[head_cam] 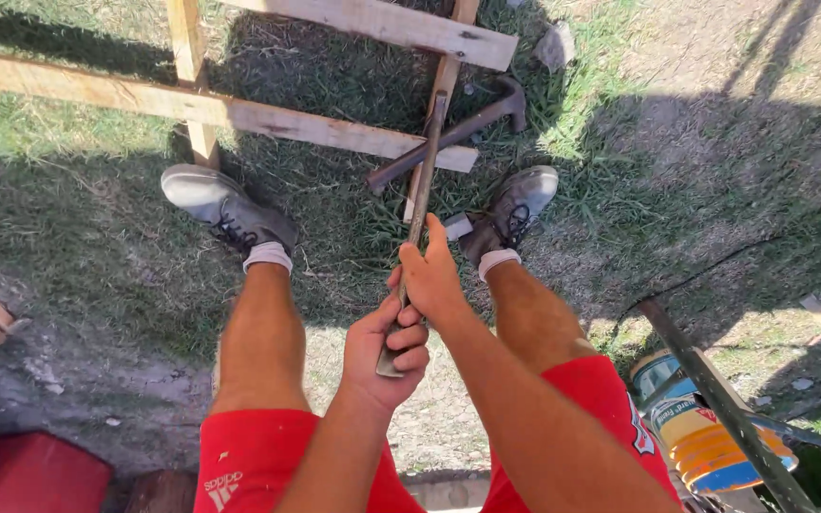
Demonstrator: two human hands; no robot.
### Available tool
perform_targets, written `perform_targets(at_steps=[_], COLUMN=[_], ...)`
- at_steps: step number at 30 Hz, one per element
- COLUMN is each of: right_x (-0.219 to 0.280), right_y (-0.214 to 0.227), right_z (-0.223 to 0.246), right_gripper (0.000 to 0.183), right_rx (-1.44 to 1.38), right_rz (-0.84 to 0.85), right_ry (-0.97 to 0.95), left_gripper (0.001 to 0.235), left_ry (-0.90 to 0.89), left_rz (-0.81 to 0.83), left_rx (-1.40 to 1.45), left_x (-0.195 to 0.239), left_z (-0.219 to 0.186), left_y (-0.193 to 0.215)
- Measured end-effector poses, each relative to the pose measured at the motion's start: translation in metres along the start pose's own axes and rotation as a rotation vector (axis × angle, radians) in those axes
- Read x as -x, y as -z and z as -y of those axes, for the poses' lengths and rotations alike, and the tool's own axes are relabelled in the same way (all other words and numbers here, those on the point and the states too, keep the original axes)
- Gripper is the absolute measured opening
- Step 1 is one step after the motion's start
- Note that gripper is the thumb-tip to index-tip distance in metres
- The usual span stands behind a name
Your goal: Dismantling a wooden pallet using a crowbar and a hammer
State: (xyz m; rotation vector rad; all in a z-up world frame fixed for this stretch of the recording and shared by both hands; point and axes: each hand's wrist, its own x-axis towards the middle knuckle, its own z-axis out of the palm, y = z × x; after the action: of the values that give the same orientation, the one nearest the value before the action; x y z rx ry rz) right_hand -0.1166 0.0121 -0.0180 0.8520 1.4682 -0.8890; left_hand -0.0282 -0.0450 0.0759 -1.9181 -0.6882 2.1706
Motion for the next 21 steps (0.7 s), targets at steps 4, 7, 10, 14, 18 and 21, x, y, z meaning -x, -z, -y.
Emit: perform_targets(at_steps=[4,7,10,14,18,21], right_x=[0.016,0.021,0.012,0.005,0.017,0.004], right_y=[0.003,0.003,0.011,0.006,0.002,0.012], right_z=[0.0,0.006,0.01,0.023,0.042,0.054], right_gripper=[0.059,0.066,0.069,0.072,0.072,0.076], right_rx=[-0.09,-0.162,-0.272,-0.166,-0.06,0.009], right_rz=[0.062,0.093,0.195,0.14,0.129,0.082], right_ry=[-0.043,0.0,0.057,0.062,-0.001,-0.04], left_gripper=[0.024,0.022,0.028,0.026,0.025,0.024], left_ry=[-0.007,-0.013,0.047,0.045,0.052,0.049], left_rz=[-0.014,0.036,0.078,0.07,0.019,-0.02], left_rx=[0.179,0.257,0.318,0.316,0.346,0.322], left_x=[0.014,0.016,0.006,0.013,0.022,0.018], left_z=[-0.001,0.002,0.003,-0.003,-0.003,0.002], left_y=[-0.009,-0.021,-0.027,-0.04,-0.056,-0.073])
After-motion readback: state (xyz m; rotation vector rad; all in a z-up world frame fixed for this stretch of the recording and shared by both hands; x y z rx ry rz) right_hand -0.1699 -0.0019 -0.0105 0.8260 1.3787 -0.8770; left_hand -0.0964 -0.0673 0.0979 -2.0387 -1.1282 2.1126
